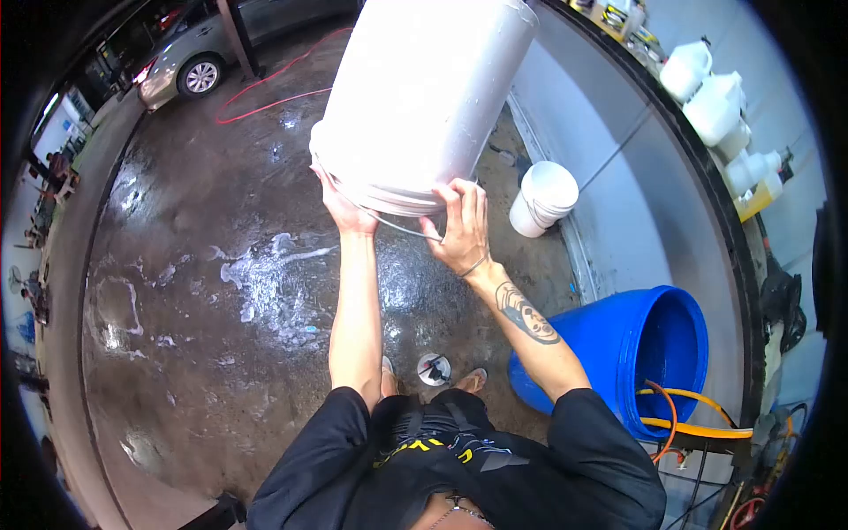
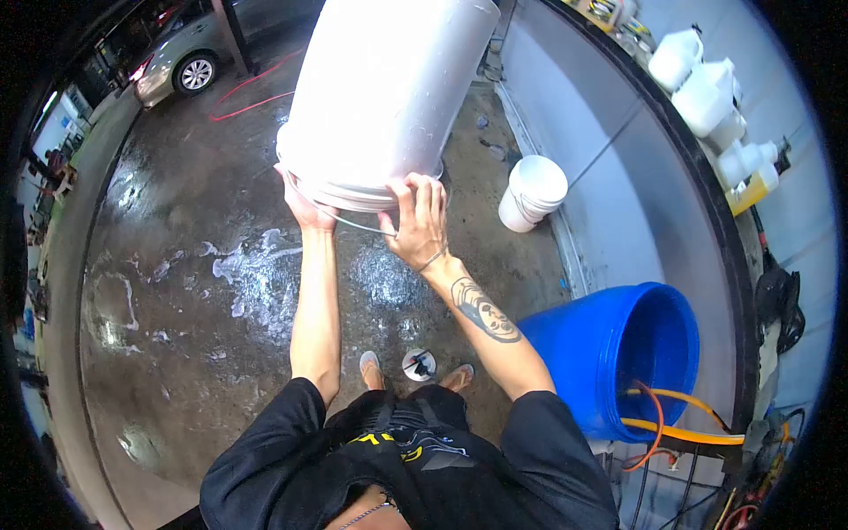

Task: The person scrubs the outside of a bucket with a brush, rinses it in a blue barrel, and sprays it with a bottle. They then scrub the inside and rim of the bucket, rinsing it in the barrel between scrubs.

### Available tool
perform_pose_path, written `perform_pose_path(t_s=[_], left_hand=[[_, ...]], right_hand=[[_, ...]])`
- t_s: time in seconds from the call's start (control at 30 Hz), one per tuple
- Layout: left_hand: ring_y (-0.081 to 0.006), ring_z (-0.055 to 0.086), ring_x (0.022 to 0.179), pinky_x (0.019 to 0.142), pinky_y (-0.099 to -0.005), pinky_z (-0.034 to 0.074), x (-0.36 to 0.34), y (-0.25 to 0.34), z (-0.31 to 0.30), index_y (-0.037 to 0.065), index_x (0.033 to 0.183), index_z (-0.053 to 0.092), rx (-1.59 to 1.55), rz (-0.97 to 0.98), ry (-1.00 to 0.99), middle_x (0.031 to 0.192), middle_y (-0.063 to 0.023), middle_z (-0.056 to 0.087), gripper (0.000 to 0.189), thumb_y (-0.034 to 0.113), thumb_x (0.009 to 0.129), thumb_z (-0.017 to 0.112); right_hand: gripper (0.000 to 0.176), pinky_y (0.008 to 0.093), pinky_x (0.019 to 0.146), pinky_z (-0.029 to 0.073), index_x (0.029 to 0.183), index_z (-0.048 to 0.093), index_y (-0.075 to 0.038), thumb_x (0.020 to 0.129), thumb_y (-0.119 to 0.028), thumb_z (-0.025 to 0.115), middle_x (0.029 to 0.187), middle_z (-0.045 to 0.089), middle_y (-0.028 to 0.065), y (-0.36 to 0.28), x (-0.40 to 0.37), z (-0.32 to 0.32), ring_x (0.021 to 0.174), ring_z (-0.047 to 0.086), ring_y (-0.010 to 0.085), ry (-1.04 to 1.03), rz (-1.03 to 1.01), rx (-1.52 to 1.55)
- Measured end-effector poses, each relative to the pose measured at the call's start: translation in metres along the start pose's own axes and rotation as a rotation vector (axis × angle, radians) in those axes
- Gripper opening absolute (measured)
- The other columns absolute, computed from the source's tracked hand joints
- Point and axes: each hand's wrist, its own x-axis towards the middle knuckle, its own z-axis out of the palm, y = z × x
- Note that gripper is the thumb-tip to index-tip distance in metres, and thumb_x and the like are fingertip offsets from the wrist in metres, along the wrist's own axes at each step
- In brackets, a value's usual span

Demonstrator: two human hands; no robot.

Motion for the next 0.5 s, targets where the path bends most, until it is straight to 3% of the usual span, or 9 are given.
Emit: perform_pose_path(t_s=[0.1, 0.33, 0.4, 0.47, 0.5], left_hand=[[-0.0296, 0.037, 0.133, 0.110, -0.0488, 0.032, 0.009, 0.051, -0.023, 0.012, 0.144, 0.035, 0.017, 0.027, -0.034, 0.147, -0.0087, 0.037, 0.067, 0.058, 0.096, 0.036], [-0.0290, 0.043, 0.129, 0.108, -0.0452, 0.036, 0.005, 0.136, -0.069, 0.011, 0.143, 0.037, 0.024, 0.067, 0.051, 0.143, -0.0099, 0.043, 0.069, 0.060, 0.095, 0.038], [-0.0272, 0.046, 0.126, 0.106, -0.0427, 0.038, -0.002, 0.155, -0.080, 0.009, 0.140, 0.040, 0.008, 0.087, 0.178, 0.140, -0.0097, 0.045, 0.067, 0.059, 0.096, 0.037], [-0.0265, 0.047, 0.124, 0.105, -0.0422, 0.039, -0.003, 0.171, -0.118, 0.008, 0.139, 0.042, 0.045, 0.122, 0.191, 0.138, -0.0098, 0.047, 0.065, 0.057, 0.097, 0.037], [-0.0259, 0.049, 0.122, 0.104, -0.0417, 0.040, -0.007, 0.180, -0.125, 0.007, 0.137, 0.044, 0.084, 0.153, 0.207, 0.136, -0.0098, 0.049, 0.063, 0.056, 0.097, 0.036]], right_hand=[[0.060, 0.0481, 0.093, 0.038, 0.121, 0.046, -0.006, 0.069, -0.013, 0.074, 0.111, 0.045, 0.0190, -0.041, 0.011, 0.035, 0.107, 0.045, 0.0373, 0.019, -0.040, 0.004], [0.060, 0.0545, 0.093, 0.038, 0.119, 0.045, -0.004, 0.066, -0.010, 0.074, 0.110, 0.042, 0.0198, -0.108, 0.000, 0.105, 0.107, 0.044, 0.0407, -0.011, -0.101, 0.036], [0.061, 0.0560, 0.096, 0.037, 0.120, 0.044, -0.004, 0.067, -0.009, 0.073, 0.109, 0.042, 0.0193, -0.128, -0.007, 0.118, 0.107, 0.044, 0.0398, -0.020, -0.115, 0.043], [0.061, 0.0581, 0.098, 0.035, 0.121, 0.043, -0.004, 0.068, -0.009, 0.071, 0.109, 0.042, 0.0190, -0.146, -0.020, 0.137, 0.108, 0.045, 0.0386, -0.027, -0.127, 0.038], [0.060, 0.0598, 0.099, 0.032, 0.124, 0.042, -0.004, 0.072, -0.017, 0.070, 0.112, 0.041, 0.0187, -0.154, -0.028, 0.144, 0.110, 0.042, 0.0381, -0.072, -0.138, 0.033]])
